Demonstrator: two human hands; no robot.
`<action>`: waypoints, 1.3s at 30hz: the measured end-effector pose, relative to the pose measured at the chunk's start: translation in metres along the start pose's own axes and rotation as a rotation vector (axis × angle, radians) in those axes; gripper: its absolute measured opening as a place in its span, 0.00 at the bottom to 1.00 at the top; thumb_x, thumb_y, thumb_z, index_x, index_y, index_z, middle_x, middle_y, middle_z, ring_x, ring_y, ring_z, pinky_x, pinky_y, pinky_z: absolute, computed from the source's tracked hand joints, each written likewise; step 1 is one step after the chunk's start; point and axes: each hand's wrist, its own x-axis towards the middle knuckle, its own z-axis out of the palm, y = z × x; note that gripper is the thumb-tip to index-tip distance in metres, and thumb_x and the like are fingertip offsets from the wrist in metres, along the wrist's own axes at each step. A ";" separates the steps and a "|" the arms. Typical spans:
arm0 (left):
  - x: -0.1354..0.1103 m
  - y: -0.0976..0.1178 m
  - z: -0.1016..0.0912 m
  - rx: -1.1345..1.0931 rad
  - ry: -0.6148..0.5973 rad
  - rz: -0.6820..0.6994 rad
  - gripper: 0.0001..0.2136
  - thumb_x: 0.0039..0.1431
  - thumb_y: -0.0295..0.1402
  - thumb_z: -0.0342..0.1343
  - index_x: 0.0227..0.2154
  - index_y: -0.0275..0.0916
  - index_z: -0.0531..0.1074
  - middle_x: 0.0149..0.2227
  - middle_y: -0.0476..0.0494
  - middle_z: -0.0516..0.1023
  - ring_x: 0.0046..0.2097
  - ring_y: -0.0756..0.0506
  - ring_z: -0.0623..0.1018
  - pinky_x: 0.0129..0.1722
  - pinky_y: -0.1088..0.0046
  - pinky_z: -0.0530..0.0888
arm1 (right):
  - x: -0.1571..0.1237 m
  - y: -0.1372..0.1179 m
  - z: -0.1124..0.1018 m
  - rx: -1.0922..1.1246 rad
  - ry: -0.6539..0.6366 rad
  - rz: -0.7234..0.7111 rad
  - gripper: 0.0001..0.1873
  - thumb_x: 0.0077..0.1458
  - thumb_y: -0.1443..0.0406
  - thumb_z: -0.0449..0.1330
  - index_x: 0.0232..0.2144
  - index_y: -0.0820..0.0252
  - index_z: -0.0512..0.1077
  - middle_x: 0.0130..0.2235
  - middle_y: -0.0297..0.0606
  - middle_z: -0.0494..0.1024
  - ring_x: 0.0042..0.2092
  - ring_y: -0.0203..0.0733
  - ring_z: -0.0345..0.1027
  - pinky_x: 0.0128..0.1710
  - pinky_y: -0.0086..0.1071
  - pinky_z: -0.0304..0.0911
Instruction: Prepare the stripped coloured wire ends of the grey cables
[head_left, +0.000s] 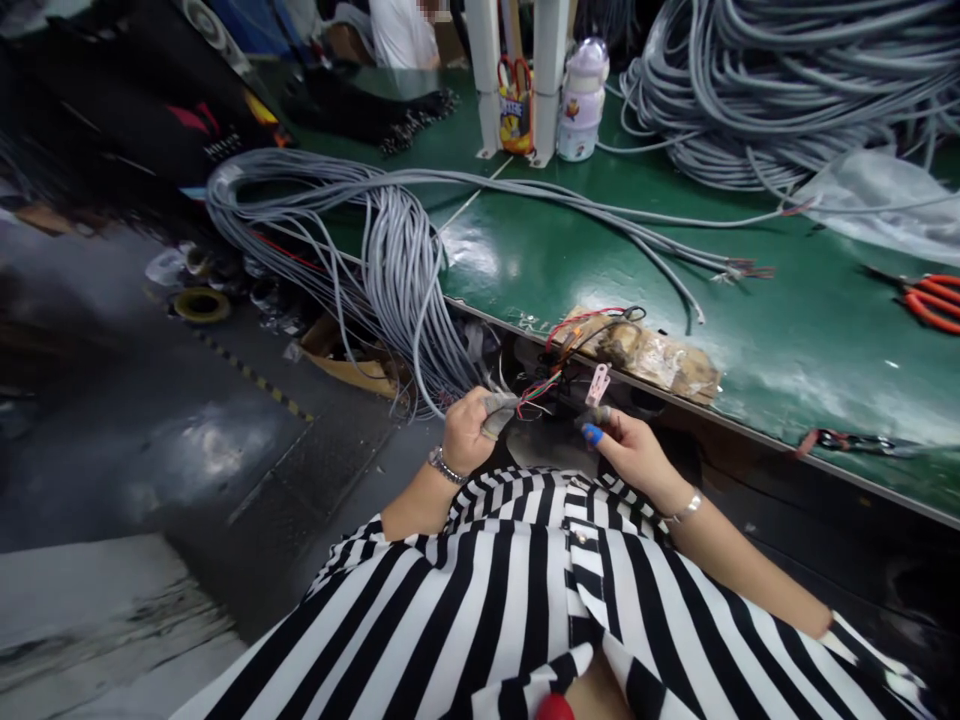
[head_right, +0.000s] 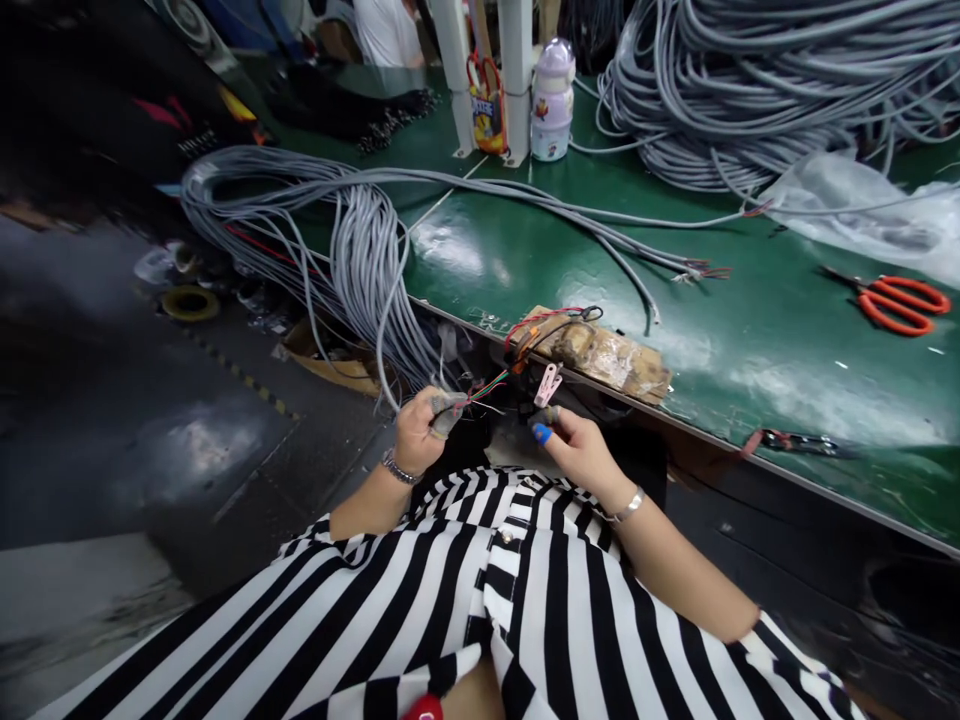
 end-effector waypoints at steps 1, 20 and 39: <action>0.001 0.000 -0.003 -0.044 -0.028 -0.043 0.08 0.61 0.34 0.56 0.39 0.38 0.77 0.32 0.45 0.77 0.34 0.50 0.76 0.36 0.74 0.73 | -0.003 0.000 -0.003 -0.074 0.017 -0.058 0.11 0.55 0.58 0.60 0.31 0.61 0.72 0.26 0.34 0.74 0.27 0.36 0.66 0.29 0.30 0.63; 0.008 0.022 -0.008 -0.020 -0.393 -0.120 0.10 0.62 0.36 0.52 0.38 0.38 0.77 0.33 0.43 0.81 0.35 0.48 0.80 0.36 0.74 0.73 | -0.009 -0.053 0.014 -0.917 0.152 -0.659 0.11 0.57 0.66 0.56 0.43 0.62 0.73 0.34 0.41 0.75 0.32 0.39 0.68 0.29 0.30 0.59; 0.006 -0.005 -0.009 -1.204 -0.115 -0.736 0.25 0.47 0.55 0.58 0.14 0.37 0.63 0.09 0.56 0.51 0.13 0.56 0.53 0.15 0.77 0.53 | 0.003 -0.065 0.023 -0.341 0.121 -0.459 0.06 0.59 0.63 0.57 0.35 0.57 0.73 0.31 0.38 0.78 0.31 0.39 0.71 0.33 0.32 0.66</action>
